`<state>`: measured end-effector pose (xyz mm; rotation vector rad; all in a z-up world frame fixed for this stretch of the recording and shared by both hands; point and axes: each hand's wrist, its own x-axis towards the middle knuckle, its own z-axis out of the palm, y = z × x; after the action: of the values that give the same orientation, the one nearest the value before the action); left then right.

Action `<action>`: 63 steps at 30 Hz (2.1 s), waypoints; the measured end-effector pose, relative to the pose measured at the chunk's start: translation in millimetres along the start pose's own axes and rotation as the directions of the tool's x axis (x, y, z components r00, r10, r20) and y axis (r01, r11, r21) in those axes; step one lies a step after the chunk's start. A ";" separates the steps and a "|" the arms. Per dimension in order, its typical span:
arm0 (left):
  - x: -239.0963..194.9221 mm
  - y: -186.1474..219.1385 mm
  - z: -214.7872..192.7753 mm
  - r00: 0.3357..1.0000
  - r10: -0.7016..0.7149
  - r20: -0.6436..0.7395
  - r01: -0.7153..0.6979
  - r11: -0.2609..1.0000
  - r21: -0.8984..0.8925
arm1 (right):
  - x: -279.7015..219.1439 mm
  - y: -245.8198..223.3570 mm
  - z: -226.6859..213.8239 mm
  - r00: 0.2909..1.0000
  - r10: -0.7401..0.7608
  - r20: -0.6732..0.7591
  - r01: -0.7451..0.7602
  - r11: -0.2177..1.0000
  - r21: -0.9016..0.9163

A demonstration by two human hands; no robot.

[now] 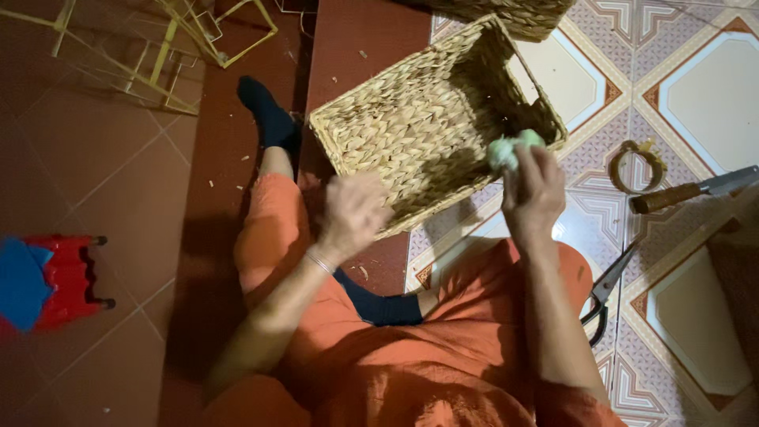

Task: The person wipes the interior and exterior surfaces of a woven basket with a green cloth and uses scissors to trim loose strands. The person rotates the basket to access different sides and continues wiping until the end of the clip.

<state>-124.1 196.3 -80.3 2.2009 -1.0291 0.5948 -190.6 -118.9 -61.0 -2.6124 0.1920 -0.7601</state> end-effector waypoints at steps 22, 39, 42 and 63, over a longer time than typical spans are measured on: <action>61.7 -46.6 20.0 0.513 -0.853 0.096 0.350 0.105 -0.931 | -12.1 34.8 -43.0 0.995 -0.103 -0.013 0.102 0.994 -0.029; 41.6 3.1 7.5 0.771 -0.632 -0.077 0.309 0.478 -0.822 | -70.0 -21.9 32.9 0.970 0.001 0.242 0.015 0.998 -0.066; 38.0 6.3 7.1 0.764 -0.642 -0.072 0.320 0.473 -0.821 | -93.4 -76.6 63.2 0.921 -0.054 0.385 0.048 0.999 0.026; 80.0 -63.5 -9.2 0.944 -0.319 -0.083 0.251 0.858 -0.448 | 12.1 39.6 33.0 0.986 0.061 0.155 -0.032 0.983 -0.180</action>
<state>-27.4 193.5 -46.2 1.8295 -0.6549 0.3513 -163.3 -146.2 -97.2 -2.8101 0.2843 -0.5363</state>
